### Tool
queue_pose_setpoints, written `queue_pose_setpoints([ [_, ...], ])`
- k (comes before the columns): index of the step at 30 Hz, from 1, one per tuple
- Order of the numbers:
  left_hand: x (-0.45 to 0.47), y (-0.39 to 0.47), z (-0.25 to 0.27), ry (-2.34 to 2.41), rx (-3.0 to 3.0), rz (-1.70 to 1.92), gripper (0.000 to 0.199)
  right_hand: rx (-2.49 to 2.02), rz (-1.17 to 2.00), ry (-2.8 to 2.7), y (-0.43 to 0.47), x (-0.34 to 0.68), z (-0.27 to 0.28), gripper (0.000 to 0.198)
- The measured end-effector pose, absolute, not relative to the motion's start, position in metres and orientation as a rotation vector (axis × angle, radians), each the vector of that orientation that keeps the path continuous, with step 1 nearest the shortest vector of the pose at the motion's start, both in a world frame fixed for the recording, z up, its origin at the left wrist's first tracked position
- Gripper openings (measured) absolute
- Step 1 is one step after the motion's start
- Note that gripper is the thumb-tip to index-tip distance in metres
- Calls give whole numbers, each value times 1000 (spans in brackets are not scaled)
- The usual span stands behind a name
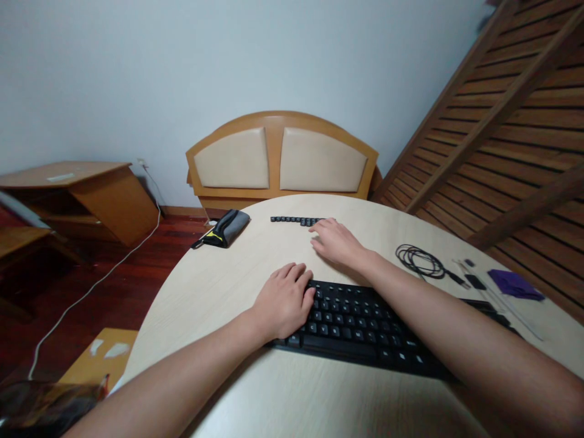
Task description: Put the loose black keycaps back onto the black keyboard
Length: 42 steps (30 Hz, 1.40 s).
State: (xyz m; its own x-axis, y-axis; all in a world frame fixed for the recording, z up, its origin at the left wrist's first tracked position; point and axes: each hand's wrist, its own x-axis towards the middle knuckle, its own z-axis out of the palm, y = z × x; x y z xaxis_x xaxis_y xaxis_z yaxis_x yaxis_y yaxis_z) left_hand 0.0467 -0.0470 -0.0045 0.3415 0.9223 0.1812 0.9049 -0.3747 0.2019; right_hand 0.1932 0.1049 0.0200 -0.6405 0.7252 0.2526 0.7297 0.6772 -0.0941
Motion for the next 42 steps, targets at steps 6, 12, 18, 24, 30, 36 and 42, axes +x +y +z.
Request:
queue_pose_setpoints([
  [6,46,-47,-3,1703,2485,419,44,-1269,-142,-2601,136,169,8,41],
  [12,46,-47,-2,1696,2494,431,43,-1341,-176,-2551,150,157,-4,38],
  [18,45,-47,-3,1690,2489,442,43,-1293,-167,-2536,146,154,-3,26],
  [24,45,-46,-4,1678,2491,448,43,-1173,-91,-2578,119,169,2,16],
  [30,45,-48,-3,1654,2502,454,43,-1102,116,-2589,65,218,10,13],
  [36,44,-48,-3,1636,2520,457,48,-1040,597,-2356,21,258,4,18],
  [42,45,-50,3,1560,2517,491,42,-916,960,-2139,11,258,-5,20],
])
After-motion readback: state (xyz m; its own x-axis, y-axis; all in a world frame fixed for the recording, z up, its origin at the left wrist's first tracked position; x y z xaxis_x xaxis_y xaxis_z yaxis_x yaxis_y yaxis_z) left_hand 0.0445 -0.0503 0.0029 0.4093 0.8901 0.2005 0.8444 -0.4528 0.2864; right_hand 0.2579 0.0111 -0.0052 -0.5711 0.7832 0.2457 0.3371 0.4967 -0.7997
